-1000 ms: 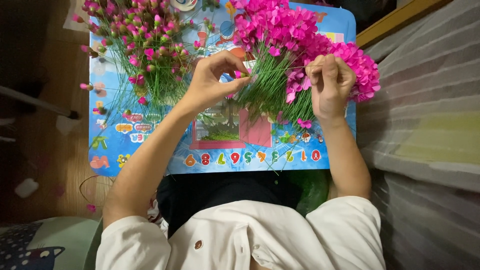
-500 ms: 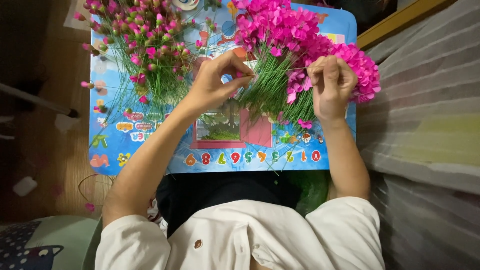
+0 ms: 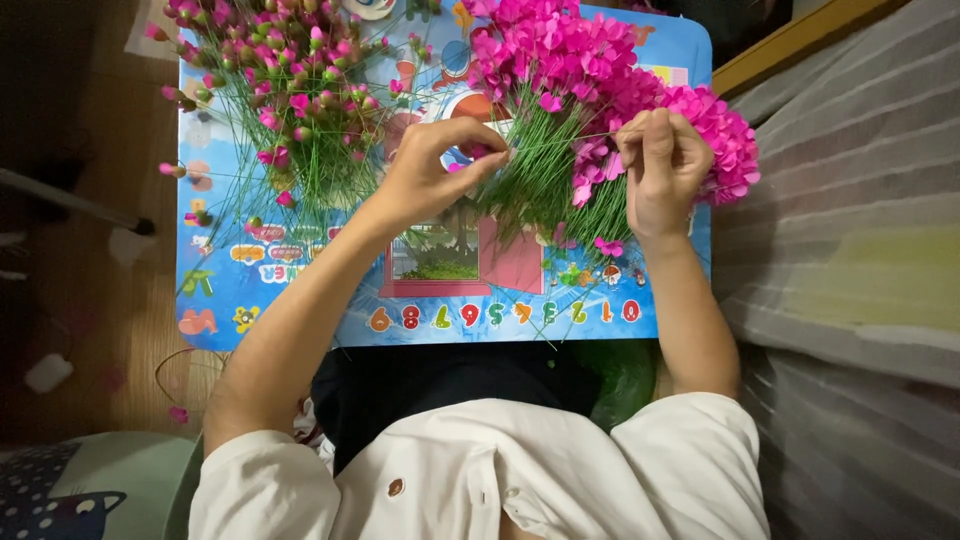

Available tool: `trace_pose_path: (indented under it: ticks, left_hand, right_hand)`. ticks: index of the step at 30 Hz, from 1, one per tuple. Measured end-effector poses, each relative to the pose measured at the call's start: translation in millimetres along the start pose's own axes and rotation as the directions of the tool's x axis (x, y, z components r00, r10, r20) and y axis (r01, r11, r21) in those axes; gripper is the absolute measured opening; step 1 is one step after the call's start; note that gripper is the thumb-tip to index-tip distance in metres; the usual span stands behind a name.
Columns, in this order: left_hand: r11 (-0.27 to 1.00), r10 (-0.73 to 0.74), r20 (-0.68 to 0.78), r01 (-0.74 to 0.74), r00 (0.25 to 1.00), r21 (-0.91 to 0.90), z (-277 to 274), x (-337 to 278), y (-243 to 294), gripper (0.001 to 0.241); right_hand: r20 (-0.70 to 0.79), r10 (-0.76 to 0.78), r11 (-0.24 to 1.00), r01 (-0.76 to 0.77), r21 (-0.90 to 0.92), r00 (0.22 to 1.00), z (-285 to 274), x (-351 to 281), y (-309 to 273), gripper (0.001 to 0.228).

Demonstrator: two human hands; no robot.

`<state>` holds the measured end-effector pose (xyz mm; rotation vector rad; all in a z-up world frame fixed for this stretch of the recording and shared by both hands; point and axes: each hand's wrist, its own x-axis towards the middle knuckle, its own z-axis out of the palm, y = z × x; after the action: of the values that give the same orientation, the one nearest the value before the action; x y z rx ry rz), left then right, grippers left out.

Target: The person is selecting individual flower stems from piles on a table and arranging them into small bouquets.

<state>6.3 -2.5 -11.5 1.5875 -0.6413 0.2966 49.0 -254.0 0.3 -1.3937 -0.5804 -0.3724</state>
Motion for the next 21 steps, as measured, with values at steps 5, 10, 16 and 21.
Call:
trace_pose_path:
  ticks: [5,10,16,21]
  left_hand:
    - [0.999,-0.042,0.008,0.042,0.999,-0.009,-3.0,0.1,3.0,0.010]
    - [0.997,-0.058,0.029,0.059,0.998,-0.057,-2.4,-0.3,2.3,0.011]
    - [0.970,-0.173,0.201,0.203,0.964,-0.137,-5.4,2.0,15.2,0.017]
    - [0.972,-0.129,0.294,0.180,0.947,-0.152,-4.5,-0.6,13.9,0.017]
  right_hand:
    - [-0.020,0.019,0.999,-0.018,0.035,1.000,0.7,-1.9,0.2,0.035]
    - [-0.024,0.057,0.996,-0.055,0.073,0.998,3.2,-2.0,-2.0,0.034]
    - [-0.030,0.378,0.918,-0.371,0.138,0.925,8.8,2.0,-23.4,0.032]
    - [-0.027,0.395,0.908,-0.386,0.166,0.918,6.5,2.4,-21.8,0.030]
